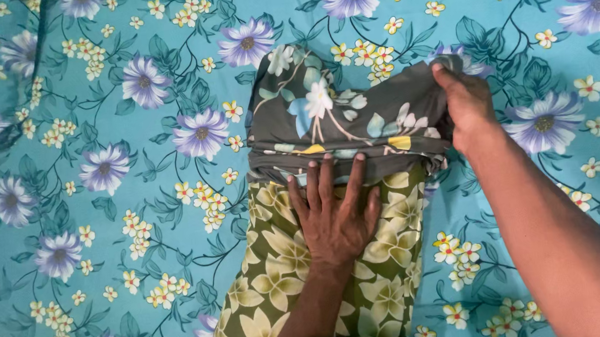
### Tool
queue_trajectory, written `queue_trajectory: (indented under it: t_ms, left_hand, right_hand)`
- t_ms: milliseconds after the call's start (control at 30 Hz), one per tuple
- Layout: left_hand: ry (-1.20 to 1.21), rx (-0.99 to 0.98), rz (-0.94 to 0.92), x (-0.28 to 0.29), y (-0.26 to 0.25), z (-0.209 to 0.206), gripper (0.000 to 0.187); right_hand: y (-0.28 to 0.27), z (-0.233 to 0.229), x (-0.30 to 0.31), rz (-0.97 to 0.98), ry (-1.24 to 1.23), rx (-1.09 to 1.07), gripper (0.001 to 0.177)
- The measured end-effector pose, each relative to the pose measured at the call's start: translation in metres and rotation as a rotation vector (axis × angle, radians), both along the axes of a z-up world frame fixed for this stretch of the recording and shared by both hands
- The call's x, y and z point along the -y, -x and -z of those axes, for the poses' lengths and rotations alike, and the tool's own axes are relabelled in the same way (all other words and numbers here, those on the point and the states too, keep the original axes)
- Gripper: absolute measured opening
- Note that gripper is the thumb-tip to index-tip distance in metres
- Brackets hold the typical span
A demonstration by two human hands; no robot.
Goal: The person places a pillowcase on a small pillow and then folds several larger pillowcases by hand on a bed and a small table.
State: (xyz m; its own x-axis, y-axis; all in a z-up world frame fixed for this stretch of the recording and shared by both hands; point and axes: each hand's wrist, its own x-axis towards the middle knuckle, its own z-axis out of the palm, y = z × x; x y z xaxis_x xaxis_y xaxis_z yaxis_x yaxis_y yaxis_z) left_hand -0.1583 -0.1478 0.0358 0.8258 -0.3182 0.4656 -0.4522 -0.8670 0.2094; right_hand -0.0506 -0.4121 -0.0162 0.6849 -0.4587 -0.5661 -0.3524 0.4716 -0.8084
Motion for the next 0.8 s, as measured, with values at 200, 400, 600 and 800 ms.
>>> queue_trajectory:
  t_ms: [200,400,600,800]
  left_hand:
    - [-0.009,-0.067,0.007,-0.001,-0.001,-0.002,0.053]
    - [-0.009,-0.052,0.009,-0.001,-0.002,0.001,0.052]
    - [0.001,-0.029,0.003,0.001,-0.003,0.002,0.051]
    - [0.008,-0.045,-0.004,0.001,-0.003,0.002,0.052]
  right_hand:
    - [-0.053,0.03,0.038,0.05,-0.015,0.253,0.024]
    - [-0.087,0.016,0.048,0.101,-0.099,0.031,0.027]
    - [-0.051,0.032,0.032,-0.012,0.001,-0.144,0.063]
    - [0.003,-0.021,-0.001,-0.201,0.025,-0.252,0.076]
